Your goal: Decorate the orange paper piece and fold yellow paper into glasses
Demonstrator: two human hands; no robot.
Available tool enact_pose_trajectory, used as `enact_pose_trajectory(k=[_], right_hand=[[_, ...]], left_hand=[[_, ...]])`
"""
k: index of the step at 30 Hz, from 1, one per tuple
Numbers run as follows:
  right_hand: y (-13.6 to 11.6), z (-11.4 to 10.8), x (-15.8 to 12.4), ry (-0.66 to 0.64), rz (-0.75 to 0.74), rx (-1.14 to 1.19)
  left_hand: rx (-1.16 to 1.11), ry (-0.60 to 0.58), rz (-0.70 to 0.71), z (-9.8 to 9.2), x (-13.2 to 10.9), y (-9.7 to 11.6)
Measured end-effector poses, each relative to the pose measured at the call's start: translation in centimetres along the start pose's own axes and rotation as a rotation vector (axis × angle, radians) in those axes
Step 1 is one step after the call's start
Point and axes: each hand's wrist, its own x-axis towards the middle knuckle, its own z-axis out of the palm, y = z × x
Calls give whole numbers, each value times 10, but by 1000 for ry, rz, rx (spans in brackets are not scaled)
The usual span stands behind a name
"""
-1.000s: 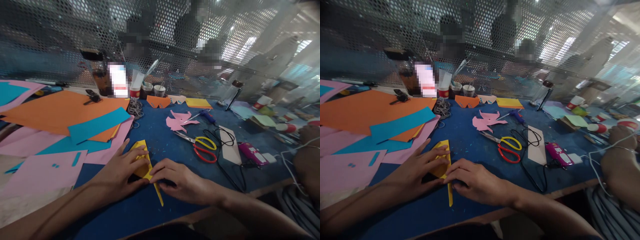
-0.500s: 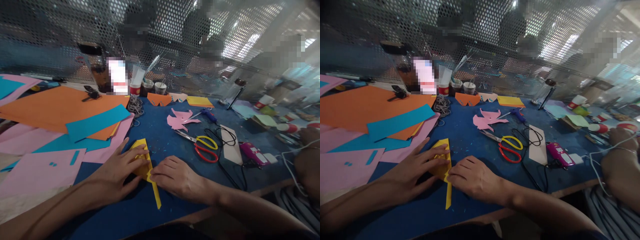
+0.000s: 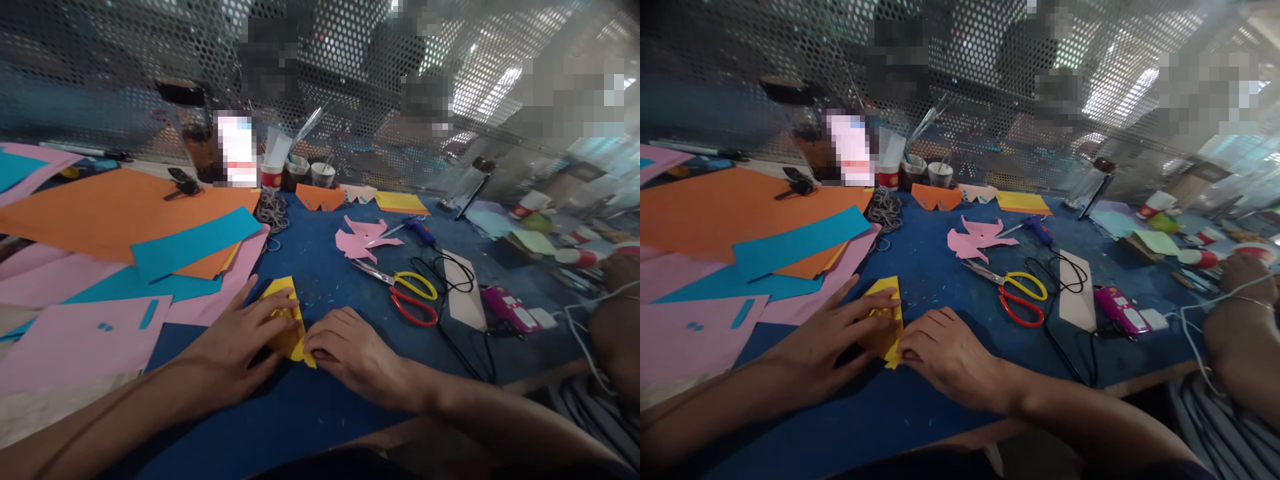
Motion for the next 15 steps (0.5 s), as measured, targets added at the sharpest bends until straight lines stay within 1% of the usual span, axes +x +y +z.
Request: enact_pose_trajectory(k=[7,10,15], right_hand=[[-1,8,1,23,179,37],[-1,9,4,35,227,24],[-1,8,12,27,306,70]], left_hand=[[-9,11,-7,0,2,1],[4,18,1,0,2,0],[10,25,2,0,0,-1]])
